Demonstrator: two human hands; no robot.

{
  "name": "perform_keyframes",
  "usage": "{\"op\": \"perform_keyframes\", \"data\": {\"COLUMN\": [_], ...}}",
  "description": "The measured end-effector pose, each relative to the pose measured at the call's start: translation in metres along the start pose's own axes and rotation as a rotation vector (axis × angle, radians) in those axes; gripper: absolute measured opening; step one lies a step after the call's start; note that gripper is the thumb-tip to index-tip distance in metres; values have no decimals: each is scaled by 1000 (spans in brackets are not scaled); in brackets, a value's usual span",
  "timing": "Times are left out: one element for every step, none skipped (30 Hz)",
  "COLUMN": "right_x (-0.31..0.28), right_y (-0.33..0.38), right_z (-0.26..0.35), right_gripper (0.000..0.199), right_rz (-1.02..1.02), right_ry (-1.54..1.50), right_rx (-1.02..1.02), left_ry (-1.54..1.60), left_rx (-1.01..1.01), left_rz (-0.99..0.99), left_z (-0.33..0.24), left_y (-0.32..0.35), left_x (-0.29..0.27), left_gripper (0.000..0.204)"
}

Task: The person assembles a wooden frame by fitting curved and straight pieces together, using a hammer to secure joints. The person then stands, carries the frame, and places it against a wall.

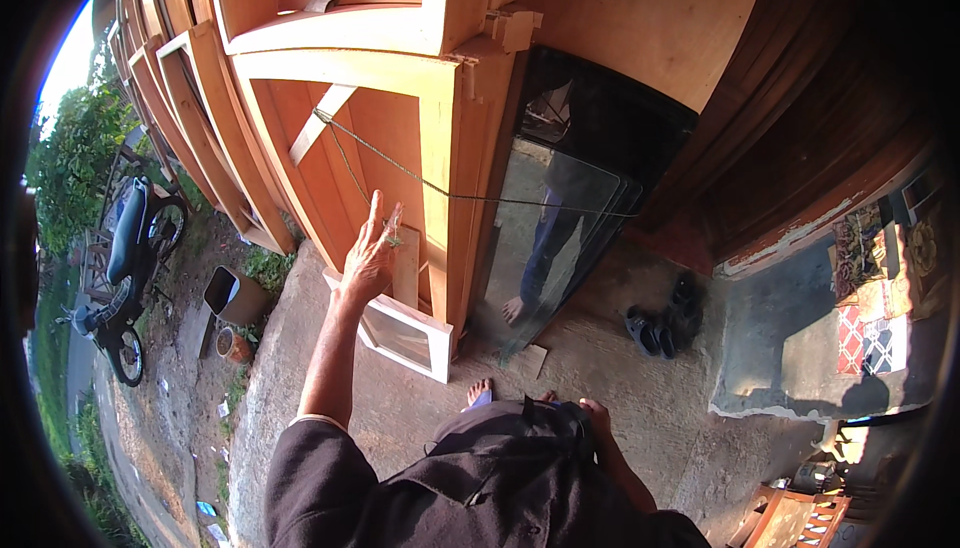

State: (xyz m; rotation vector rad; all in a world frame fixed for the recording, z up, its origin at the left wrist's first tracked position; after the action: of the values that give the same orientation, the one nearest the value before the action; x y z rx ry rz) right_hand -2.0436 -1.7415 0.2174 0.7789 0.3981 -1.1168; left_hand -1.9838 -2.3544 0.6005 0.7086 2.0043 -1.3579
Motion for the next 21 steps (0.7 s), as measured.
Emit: {"op": "perform_keyframes", "data": {"right_x": [-2, -5, -10, -12, -15, -18, -19, -21, -29, -36, -46, -55, -61, -67, -72, -74, -78, -80, -82, -80, -80], "right_y": [1, 3, 4, 7, 6, 6, 6, 5, 5, 5, 8, 12, 18, 23, 31, 36, 44, 53, 60, 65, 73], "right_z": [16, 34, 54, 78, 107, 134, 169, 201, 250, 299, 349, 394, 426, 458, 484, 505, 524, 538, 549, 556, 564], "right_gripper": [42, 41, 40, 38, 37, 35, 36, 36, 32, 28, 27, 27, 27, 27, 25, 25, 25, 25, 25, 26, 26], "right_rz": [0, 3, -1, 12, 20, 21, 38, 50, 13, -20, -78, -133, -128, -133, -122, -140, -156, -149, -133, -122, -137], "right_ry": [-47, -70, -82, -121, -149, -153, -170, -162, -175, -197, -199, -199, -206, -318, -299, -283, -280, -325, -386, -300, -274], "right_rx": [-38, -48, -46, -55, -59, -23, -39, -15, -169, -319, -496, -640, -683, -725, -789, -821, -876, -911, -936, -949, -1004], "left_ry": [-39, -4, 32, 31, 130, 192, 258, 457, 628, 749, 852, 964, 1112, 1222, 1357, 1520, 1480, 1464, 1429, 1352, 1206], "left_rx": [67, 35, 5, -42, -132, -237, -322, -509, -682, -742, -810, -874, -895, -957, -986, -963, -1026, -1041, -1087, -1083, -1040], "left_rz": [3, 172, 342, 591, 473, 434, 375, 168, -44, -158, -247, -303, -363, -381, -401, -406, -446, -473, -511, -624, -669], "left_z": [1, 9, 14, 21, 30, 44, 55, 70, 85, 90, 94, 91, 85, 82, 77, 71, 75, 76, 81, 88, 95], "left_y": [9, 25, 40, 58, 46, 33, 16, -7, -27, -45, -62, -76, -93, -107, -120, -130, -130, -131, -129, -126, -126], "left_x": [1, 11, 20, 32, 18, 7, -5, -24, -40, -54, -65, -67, -67, -63, -58, -56, -55, -52, -50, -53, -60], "left_gripper": [71, 69, 67, 64, 56, 48, 42, 34, 33, 36, 39, 38, 38, 37, 36, 35, 33, 31, 29, 31, 30]}}
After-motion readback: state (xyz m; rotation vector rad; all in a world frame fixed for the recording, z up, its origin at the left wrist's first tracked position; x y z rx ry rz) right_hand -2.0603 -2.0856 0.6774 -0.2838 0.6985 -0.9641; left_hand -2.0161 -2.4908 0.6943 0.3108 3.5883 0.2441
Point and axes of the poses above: each hand's wrist, its own y-axis away from the middle knuckle, its own x-axis out of the palm, z = x × y, the point moved 9 cm from there along -y, towards the middle knuckle, and after that the axes turned 12 degrees about -z, right-handed, at the moved point
